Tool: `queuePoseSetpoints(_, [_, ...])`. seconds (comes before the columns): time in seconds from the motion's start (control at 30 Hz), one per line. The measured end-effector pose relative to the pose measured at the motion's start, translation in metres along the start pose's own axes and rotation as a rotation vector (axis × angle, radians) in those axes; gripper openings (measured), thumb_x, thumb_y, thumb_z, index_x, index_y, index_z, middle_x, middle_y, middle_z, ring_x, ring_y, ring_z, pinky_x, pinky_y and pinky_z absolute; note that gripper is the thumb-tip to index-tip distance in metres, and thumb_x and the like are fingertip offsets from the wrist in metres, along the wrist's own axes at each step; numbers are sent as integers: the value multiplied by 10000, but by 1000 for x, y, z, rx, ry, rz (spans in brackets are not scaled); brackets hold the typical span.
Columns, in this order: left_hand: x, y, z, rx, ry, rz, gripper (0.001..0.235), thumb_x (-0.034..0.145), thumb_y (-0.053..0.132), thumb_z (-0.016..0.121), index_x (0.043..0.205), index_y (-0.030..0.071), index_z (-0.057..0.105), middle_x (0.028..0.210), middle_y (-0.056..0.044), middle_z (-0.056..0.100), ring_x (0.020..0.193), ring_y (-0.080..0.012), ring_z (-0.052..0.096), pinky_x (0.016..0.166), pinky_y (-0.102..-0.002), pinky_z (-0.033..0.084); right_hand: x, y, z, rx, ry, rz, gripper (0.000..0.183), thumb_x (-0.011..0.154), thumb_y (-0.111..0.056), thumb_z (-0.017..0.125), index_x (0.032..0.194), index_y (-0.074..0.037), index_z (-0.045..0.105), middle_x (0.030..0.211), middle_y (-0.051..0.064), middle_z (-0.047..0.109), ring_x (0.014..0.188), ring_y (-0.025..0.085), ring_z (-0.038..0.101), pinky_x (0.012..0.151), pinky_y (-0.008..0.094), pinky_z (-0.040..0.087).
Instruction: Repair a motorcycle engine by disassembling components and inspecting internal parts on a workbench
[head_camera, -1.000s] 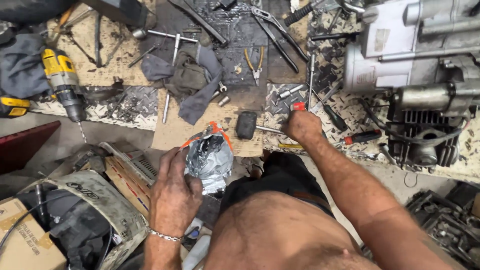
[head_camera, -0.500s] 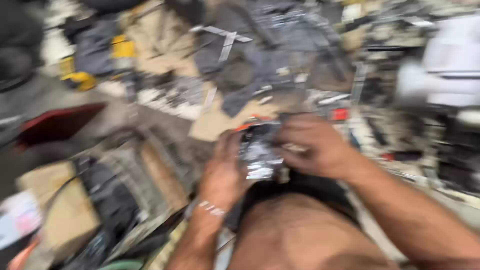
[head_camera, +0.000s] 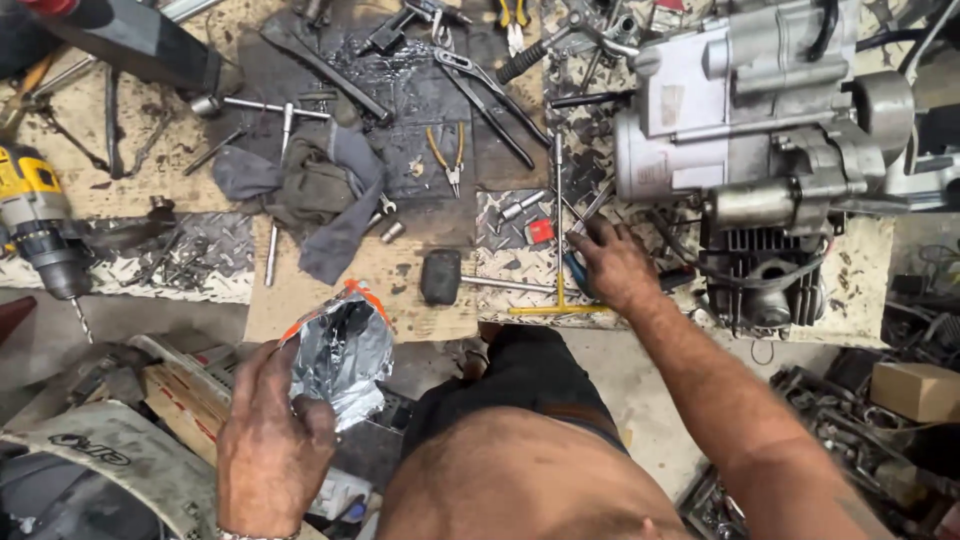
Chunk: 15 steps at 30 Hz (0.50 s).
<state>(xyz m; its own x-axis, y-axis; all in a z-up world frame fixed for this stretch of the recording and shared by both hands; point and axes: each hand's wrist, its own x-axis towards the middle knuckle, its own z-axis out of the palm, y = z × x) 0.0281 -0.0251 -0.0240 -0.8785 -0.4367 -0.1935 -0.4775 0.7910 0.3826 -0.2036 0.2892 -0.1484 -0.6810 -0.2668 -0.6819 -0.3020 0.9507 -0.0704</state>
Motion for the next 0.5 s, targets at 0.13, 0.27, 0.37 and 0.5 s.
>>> queuePoseSetpoints(0.13, [4,4,3,0,-12,32,618,671,121,543,1286,65,528,1357,-125,496,1100,-353,572,807,-525,508,1,6,-2,9,-81,115,766,842,114,359,1450,-352,338,1561,117,161,1402,326,206,1109,481,319])
queuePoseSetpoints(0.27, [5,5,7,-5,48,62,612,669,118,544,1280,80,549,1348,-104,512,1096,-336,585,835,-496,504,24,26,27,132,220,9,398,853,-129,438,1226,-185,566,1189,168,502,995,407,559,842,519,489])
queuePoseSetpoints(0.37, [5,5,8,-32,38,58,605,671,117,547,1275,82,538,1344,-105,510,1094,-324,587,864,-465,496,49,20,34,289,429,-34,386,937,-244,435,1302,-146,517,1122,236,533,912,442,579,832,532,484])
queuePoseSetpoints(0.5, [2,7,6,-16,43,105,567,674,106,542,1237,48,540,1317,-123,524,1047,-332,607,820,-469,511,78,-6,14,412,337,212,465,959,-313,405,1424,-294,397,1504,159,288,1172,443,499,960,530,437])
